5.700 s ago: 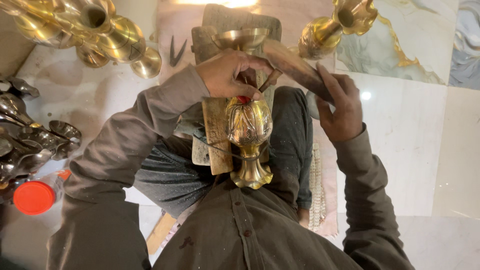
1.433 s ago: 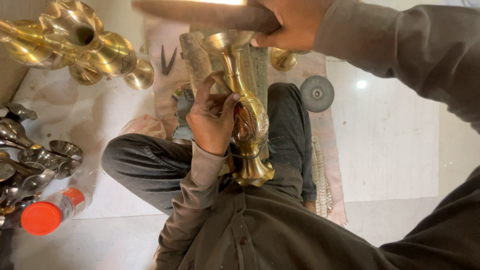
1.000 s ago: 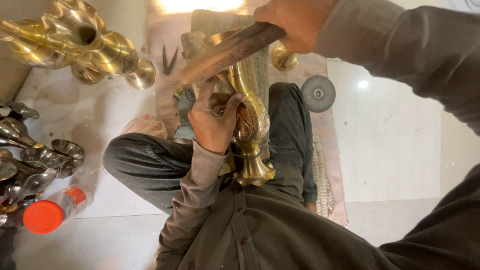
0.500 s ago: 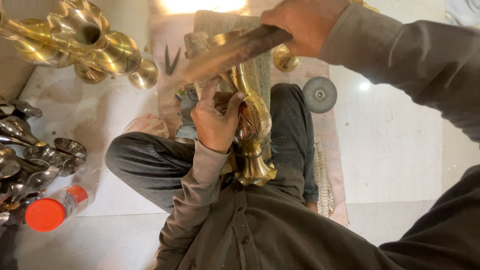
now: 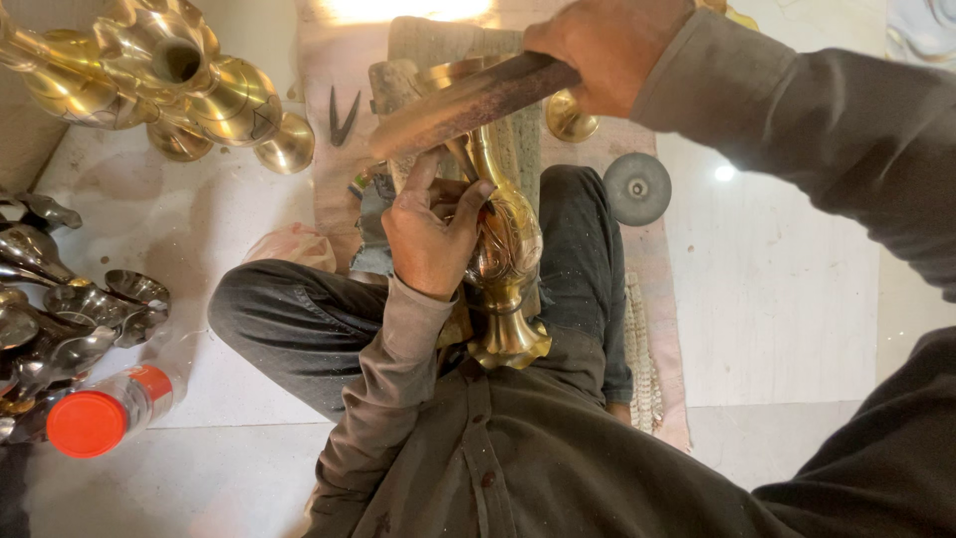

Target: The person sits cross-legged on the floor holding a chisel against a brass vase resting on a wooden board, tapping the chisel with a wooden mallet to engrave a decorative pattern into the vase surface. They reposition the vase and chisel repeatedly to work on different areas of the design.

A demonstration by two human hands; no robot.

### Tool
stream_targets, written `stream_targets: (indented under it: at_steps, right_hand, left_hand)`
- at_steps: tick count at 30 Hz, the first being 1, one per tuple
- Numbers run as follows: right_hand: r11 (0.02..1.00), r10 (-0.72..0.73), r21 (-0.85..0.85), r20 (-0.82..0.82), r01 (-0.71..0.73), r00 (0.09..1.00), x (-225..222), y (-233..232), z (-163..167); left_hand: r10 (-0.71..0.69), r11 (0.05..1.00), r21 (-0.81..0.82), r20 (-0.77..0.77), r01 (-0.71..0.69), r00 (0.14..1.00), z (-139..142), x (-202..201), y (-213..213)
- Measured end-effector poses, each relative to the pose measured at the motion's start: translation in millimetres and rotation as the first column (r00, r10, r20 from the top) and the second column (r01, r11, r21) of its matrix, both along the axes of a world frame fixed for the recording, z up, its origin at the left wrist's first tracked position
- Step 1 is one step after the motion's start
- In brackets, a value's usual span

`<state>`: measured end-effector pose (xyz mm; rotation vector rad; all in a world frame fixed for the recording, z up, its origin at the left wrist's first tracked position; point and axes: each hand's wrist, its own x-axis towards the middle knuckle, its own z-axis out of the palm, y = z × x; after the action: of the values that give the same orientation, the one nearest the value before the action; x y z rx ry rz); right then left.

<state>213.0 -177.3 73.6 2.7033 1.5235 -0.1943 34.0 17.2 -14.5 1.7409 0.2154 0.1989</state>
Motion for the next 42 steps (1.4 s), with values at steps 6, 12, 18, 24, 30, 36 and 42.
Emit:
stream_targets:
  at_steps: [6,12,18,24,30,36,42]
  right_hand:
    - [0.978,-0.030,0.194,-0.243,0.079,0.970,3.6,0.5,-0.7]
    - [0.937,0.106,0.348,-0.189,-0.034,0.976,-5.1,0.9,8.9]
    - [0.963,-0.028,0.257,-0.208,0.083,0.978,-6.4,-2.1,13.4]
    - [0.997,-0.071,-0.024,-0.055,0.070,0.996,-5.2,-3.1,8.0]
    - [0.998,-0.060,0.006,-0.010,0.060,0.998,-5.7,-7.0,1.0]
    - [0.961,-0.015,0.261,-0.276,0.089,0.961,-5.3,-13.0,-4.0]
    - [0.948,-0.138,0.234,-0.303,0.214,0.943,-0.5,-14.9,-3.7]
  left_hand:
    - [0.027,0.999,0.046,0.045,-0.029,0.999,1.9,-0.9,-2.3]
    - [0.006,0.999,-0.045,0.069,-0.003,0.998,4.9,-1.3,-2.3]
    - [0.002,1.000,-0.026,0.085,0.000,0.996,1.9,0.5,-1.5]
    - [-0.010,0.999,-0.044,0.073,0.014,0.997,-0.2,1.7,-0.7]
    - [-0.020,0.998,0.060,0.063,0.016,0.998,-0.7,2.5,0.3]
    - [-0.058,0.998,0.007,0.054,0.058,0.997,-0.4,3.5,1.4]
    - [-0.043,0.998,-0.039,0.050,0.045,0.998,1.7,3.6,0.8]
